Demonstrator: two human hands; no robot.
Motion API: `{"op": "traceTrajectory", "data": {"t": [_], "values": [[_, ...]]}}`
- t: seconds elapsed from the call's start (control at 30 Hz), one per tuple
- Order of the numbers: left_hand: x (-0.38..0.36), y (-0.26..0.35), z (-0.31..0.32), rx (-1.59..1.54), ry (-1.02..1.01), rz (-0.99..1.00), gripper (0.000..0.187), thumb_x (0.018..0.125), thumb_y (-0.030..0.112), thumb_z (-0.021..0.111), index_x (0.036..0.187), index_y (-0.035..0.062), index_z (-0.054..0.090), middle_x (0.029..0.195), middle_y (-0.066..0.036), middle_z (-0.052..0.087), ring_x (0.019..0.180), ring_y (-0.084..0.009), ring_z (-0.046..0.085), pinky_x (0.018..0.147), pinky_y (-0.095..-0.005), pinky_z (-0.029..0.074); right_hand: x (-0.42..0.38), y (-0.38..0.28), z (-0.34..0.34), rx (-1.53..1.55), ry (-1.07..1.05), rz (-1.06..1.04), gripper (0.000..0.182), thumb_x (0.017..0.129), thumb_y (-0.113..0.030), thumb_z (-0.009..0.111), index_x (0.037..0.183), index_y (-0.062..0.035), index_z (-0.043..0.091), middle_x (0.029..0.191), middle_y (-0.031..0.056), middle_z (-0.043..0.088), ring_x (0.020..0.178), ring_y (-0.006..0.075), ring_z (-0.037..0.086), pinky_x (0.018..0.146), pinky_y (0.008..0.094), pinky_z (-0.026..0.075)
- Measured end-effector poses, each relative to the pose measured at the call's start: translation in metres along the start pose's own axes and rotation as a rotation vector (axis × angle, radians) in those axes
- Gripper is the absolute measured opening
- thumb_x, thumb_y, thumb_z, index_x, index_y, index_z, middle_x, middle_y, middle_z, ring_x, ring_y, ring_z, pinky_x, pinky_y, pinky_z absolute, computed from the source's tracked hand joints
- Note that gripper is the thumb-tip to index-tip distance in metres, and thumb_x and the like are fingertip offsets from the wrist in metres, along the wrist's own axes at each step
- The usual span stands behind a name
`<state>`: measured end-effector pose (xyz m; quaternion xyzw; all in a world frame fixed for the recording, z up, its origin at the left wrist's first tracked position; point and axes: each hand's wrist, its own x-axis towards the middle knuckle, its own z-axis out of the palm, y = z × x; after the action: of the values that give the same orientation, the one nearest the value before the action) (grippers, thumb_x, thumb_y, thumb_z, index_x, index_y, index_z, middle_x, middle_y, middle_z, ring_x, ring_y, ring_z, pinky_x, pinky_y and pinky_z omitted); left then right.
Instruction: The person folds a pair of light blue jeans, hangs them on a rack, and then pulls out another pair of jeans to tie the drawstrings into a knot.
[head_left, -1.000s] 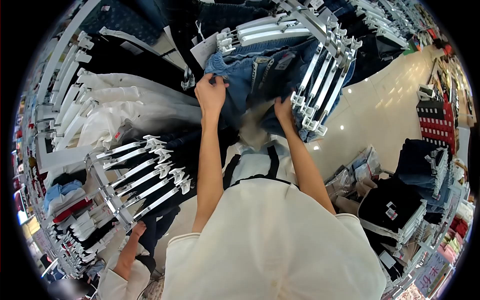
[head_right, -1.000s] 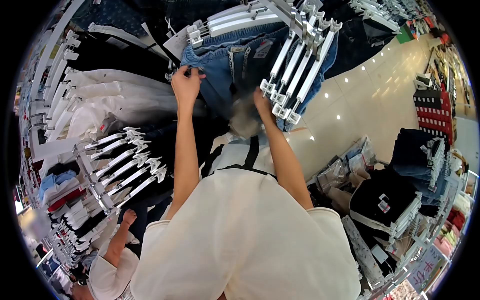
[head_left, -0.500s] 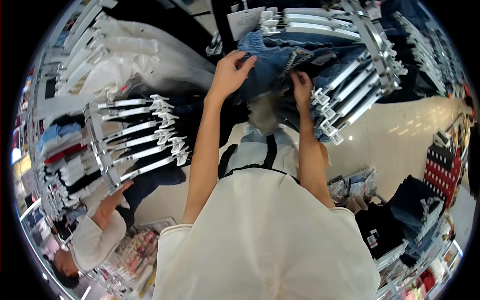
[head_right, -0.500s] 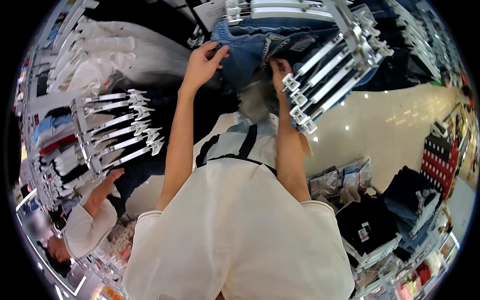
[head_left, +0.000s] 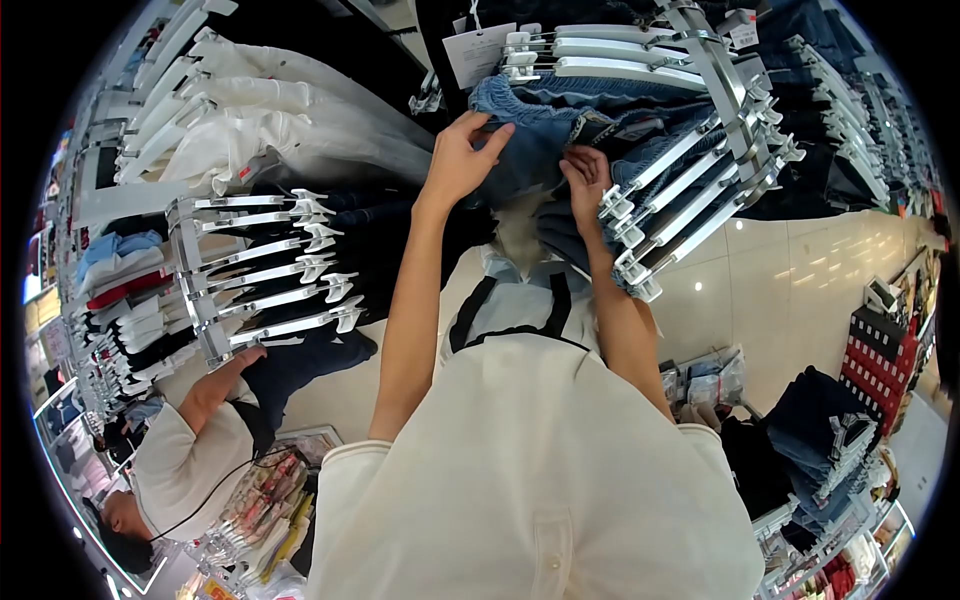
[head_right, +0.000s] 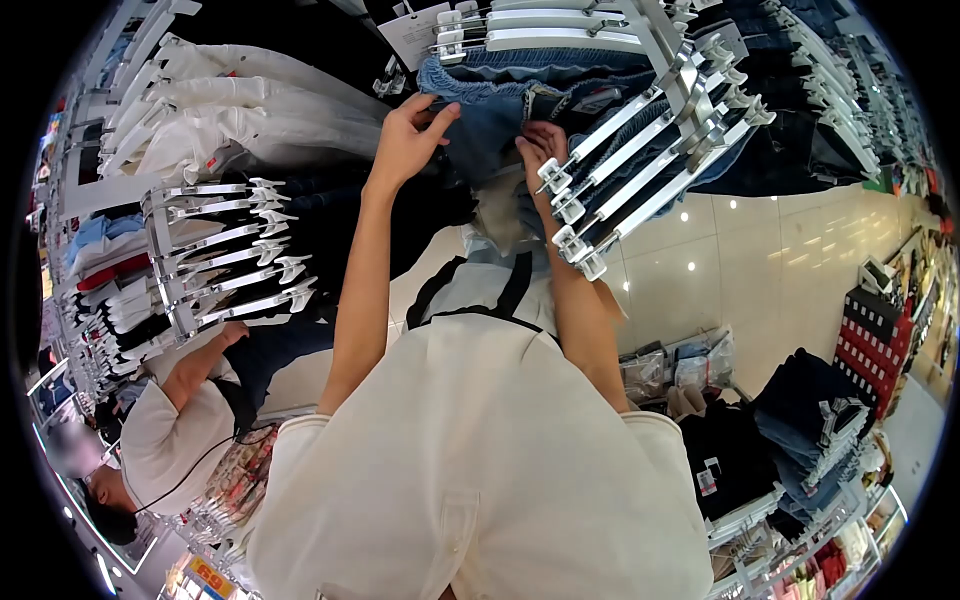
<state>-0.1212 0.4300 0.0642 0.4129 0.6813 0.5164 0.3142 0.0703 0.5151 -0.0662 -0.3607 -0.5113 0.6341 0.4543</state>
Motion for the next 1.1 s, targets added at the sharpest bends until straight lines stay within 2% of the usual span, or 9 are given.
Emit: {"op": "traceTrajectory", "data": {"t": [0.17, 0.37, 0.5, 0.57, 0.63, 0.77, 0.8, 0.97, 1.1], "values": [[-0.013, 0.008, -0.001, -0.007, 0.016, -0.048, 0.036, 0.089, 0.024, 0.077, 0.104, -0.0081, 0.068, 0.094, -0.011, 0.067, 0.075, -0.0144, 0.067, 0.059, -0.0288, 0.054, 0.005, 0.003, 0.009, 0.017, 0.075, -0.046, 0.046, 0.091, 0.000, 0.071, 0.132, -0.0028, 0.051, 0.124, 0.0119, 0.060, 0.109, 0.0191, 0.062, 0.096, 0.0292, 0.051], [-0.029, 0.011, -0.002, 0.004, 0.013, -0.052, 0.035, 0.087, 0.024, 0.079, 0.105, -0.0050, 0.070, 0.088, -0.008, 0.070, 0.073, -0.0128, 0.066, 0.062, -0.0285, 0.052, 0.000, -0.004, 0.001, -0.168, -0.046, 0.110, 0.023, 0.095, -0.009, 0.069, 0.115, 0.0019, 0.065, 0.099, 0.0071, 0.071, 0.093, 0.0137, 0.067, 0.088, 0.0237, 0.052], [-0.050, 0.016, 0.010, 0.053, 0.202, 0.252, 0.020, 0.085, 0.015, 0.080, 0.090, -0.0024, 0.073, 0.085, -0.007, 0.069, 0.068, -0.0103, 0.064, 0.058, -0.0232, 0.050, -0.012, -0.020, 0.001, -0.149, -0.184, 0.176, 0.016, 0.095, -0.013, 0.069, 0.101, 0.0013, 0.072, 0.086, 0.0039, 0.072, 0.080, 0.0103, 0.066, 0.076, 0.0226, 0.051], [-0.064, 0.015, 0.017, 0.038, 0.089, 0.170, 0.013, 0.087, 0.010, 0.077, 0.084, -0.0020, 0.074, 0.084, -0.005, 0.070, 0.069, -0.0093, 0.063, 0.061, -0.0208, 0.048, -0.018, -0.029, -0.002, -0.095, -0.260, 0.280, 0.015, 0.095, -0.014, 0.069, 0.099, 0.0002, 0.073, 0.087, 0.0044, 0.072, 0.081, 0.0095, 0.064, 0.076, 0.0243, 0.050], [-0.060, 0.007, 0.031, 0.060, -0.068, 0.187, 0.015, 0.087, 0.011, 0.078, 0.083, -0.0033, 0.074, 0.081, -0.007, 0.071, 0.067, -0.0097, 0.063, 0.061, -0.0225, 0.050, -0.025, -0.046, -0.004, -0.390, -0.398, 0.286, 0.017, 0.095, -0.014, 0.069, 0.099, 0.0015, 0.074, 0.089, 0.0045, 0.073, 0.083, 0.0092, 0.065, 0.078, 0.0246, 0.051], [-0.040, 0.009, 0.062, 0.043, -0.159, 0.183, 0.028, 0.096, 0.021, 0.067, 0.106, -0.0045, 0.072, 0.086, -0.013, 0.072, 0.070, -0.0143, 0.065, 0.062, -0.0274, 0.053, -0.049, -0.053, -0.010, -0.304, -0.462, 0.293, 0.017, 0.093, -0.012, 0.069, 0.098, 0.0030, 0.074, 0.087, 0.0048, 0.073, 0.079, 0.0091, 0.065, 0.076, 0.0240, 0.051], [-0.033, 0.014, 0.062, 0.080, -0.282, 0.038, 0.033, 0.099, 0.024, 0.063, 0.114, -0.0045, 0.068, 0.091, -0.014, 0.073, 0.078, -0.0158, 0.068, 0.069, -0.0296, 0.054, -0.054, -0.052, -0.012, -0.262, -0.496, 0.301, 0.016, 0.092, -0.012, 0.070, 0.095, 0.0026, 0.075, 0.085, 0.0057, 0.073, 0.078, 0.0089, 0.065, 0.075, 0.0237, 0.050], [-0.012, 0.000, 0.087, -0.245, -0.419, 0.010, 0.030, 0.101, 0.019, 0.060, 0.117, -0.0057, 0.067, 0.096, -0.012, 0.074, 0.093, -0.0152, 0.070, 0.080, -0.0274, 0.052, -0.071, -0.058, -0.027, -0.313, -0.510, 0.379, 0.020, 0.092, -0.016, 0.072, 0.089, 0.0029, 0.076, 0.081, 0.0051, 0.073, 0.076, 0.0084, 0.065, 0.073, 0.0243, 0.051], [-0.004, -0.015, 0.087, -0.655, -0.494, -0.170, 0.029, 0.105, 0.013, 0.051, 0.118, -0.0102, 0.062, 0.121, -0.016, 0.069, 0.100, -0.0243, 0.071, 0.090, -0.0339, 0.057, -0.081, -0.071, -0.031, -0.380, -0.557, 0.454, 0.022, 0.092, -0.019, 0.073, 0.094, 0.0030, 0.076, 0.081, 0.0045, 0.073, 0.074, 0.0091, 0.065, 0.073, 0.0229, 0.052]]}}
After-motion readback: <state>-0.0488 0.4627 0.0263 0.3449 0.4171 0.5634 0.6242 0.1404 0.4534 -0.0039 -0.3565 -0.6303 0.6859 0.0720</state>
